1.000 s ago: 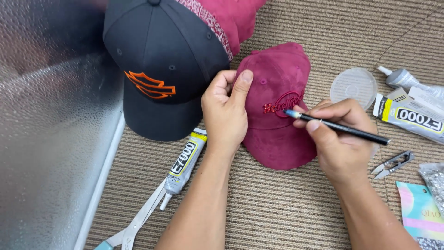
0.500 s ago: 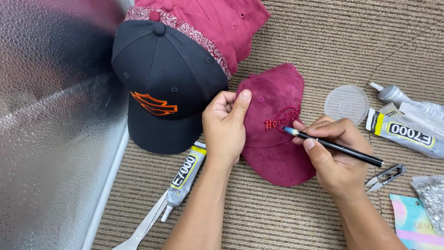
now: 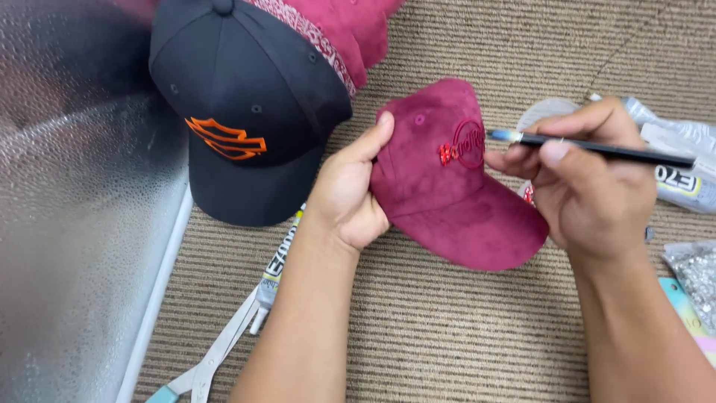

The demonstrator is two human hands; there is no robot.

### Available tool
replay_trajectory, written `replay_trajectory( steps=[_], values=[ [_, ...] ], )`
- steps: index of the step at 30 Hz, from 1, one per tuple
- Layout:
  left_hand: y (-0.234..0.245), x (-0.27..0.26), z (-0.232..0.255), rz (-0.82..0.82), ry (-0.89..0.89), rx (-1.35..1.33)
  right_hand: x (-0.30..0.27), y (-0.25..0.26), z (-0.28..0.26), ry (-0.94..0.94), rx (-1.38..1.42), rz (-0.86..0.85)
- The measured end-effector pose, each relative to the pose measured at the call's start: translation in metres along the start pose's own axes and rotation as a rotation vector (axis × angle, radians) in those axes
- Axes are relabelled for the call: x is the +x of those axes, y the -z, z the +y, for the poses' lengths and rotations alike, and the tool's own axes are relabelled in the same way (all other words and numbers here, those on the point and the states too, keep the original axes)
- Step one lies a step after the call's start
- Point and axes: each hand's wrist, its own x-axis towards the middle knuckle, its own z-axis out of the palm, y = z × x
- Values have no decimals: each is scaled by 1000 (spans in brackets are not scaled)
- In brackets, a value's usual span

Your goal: Applying small red rhinestones to a logo on a maroon baseball cap using a wax picker tool and glue.

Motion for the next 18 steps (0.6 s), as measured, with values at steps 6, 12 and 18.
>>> replay_trajectory(
  steps=[6,12,18],
  values=[
    [-14,-1,0,-128,29,-52,1,-6,-15,-67,269,28],
    [-16,7,-8,-21,-83,-43,0,-9,-20,-75,270,74],
    [-11,10,-10,-42,-88,-22,-2,-8,-17,-35,193,54]
  ],
)
